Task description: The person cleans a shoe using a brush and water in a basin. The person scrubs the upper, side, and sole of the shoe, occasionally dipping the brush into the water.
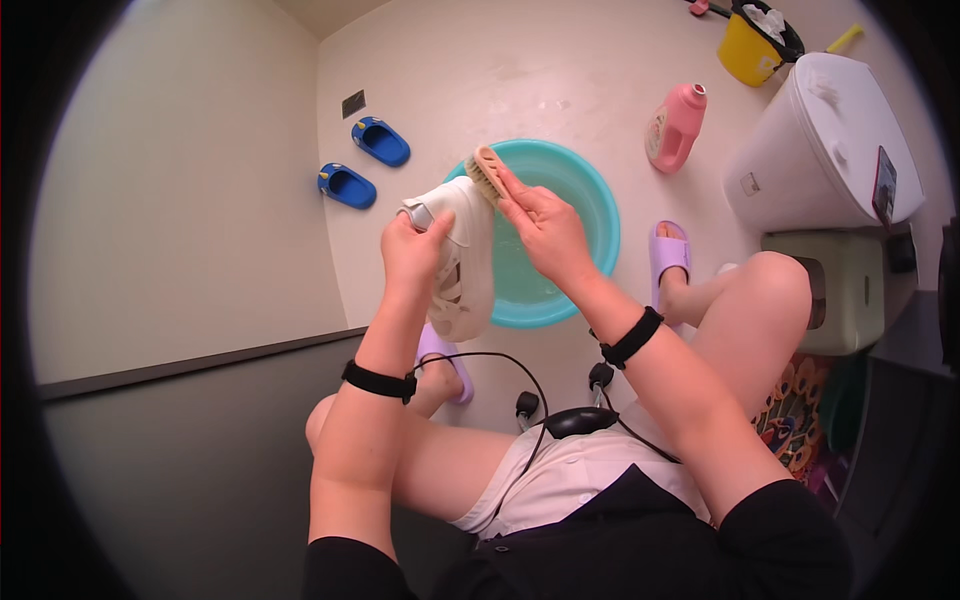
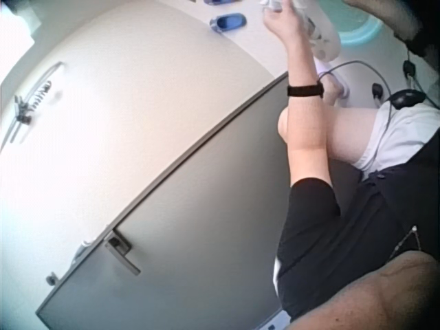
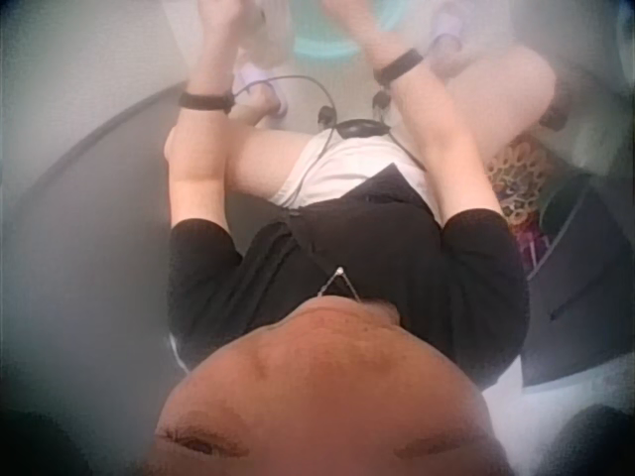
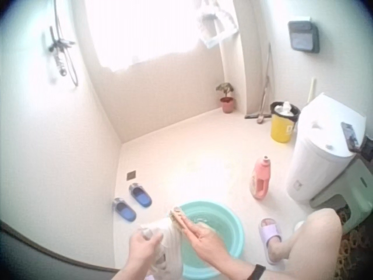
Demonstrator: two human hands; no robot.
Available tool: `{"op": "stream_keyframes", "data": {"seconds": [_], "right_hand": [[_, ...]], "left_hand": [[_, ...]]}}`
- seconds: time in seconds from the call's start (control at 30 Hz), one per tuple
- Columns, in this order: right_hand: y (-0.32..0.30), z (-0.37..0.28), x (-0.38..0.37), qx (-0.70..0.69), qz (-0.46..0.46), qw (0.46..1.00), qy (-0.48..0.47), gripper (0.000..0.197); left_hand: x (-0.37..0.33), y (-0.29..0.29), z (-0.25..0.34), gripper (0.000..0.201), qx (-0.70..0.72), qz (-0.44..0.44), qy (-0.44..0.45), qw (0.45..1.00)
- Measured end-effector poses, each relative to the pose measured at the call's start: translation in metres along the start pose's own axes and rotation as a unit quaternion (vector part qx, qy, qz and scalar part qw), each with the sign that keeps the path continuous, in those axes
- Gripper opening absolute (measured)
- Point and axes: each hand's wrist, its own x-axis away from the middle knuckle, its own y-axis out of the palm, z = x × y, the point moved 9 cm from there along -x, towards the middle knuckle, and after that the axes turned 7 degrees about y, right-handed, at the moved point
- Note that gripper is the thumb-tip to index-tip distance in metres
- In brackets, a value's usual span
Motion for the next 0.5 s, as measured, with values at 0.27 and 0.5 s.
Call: {"op": "stream_keyframes", "data": {"seconds": [0.27,0.5], "right_hand": [[0.012,0.018,0.035,0.079,-0.008,0.996,-0.036,0.046],[0.042,0.157,0.049,0.137,-0.095,0.97,0.176,0.049]], "left_hand": [[-0.002,-0.004,-0.004,0.021,0.115,0.037,-0.046,0.992],[-0.012,-0.034,-0.02,0.021,0.123,0.119,-0.067,0.983]]}}
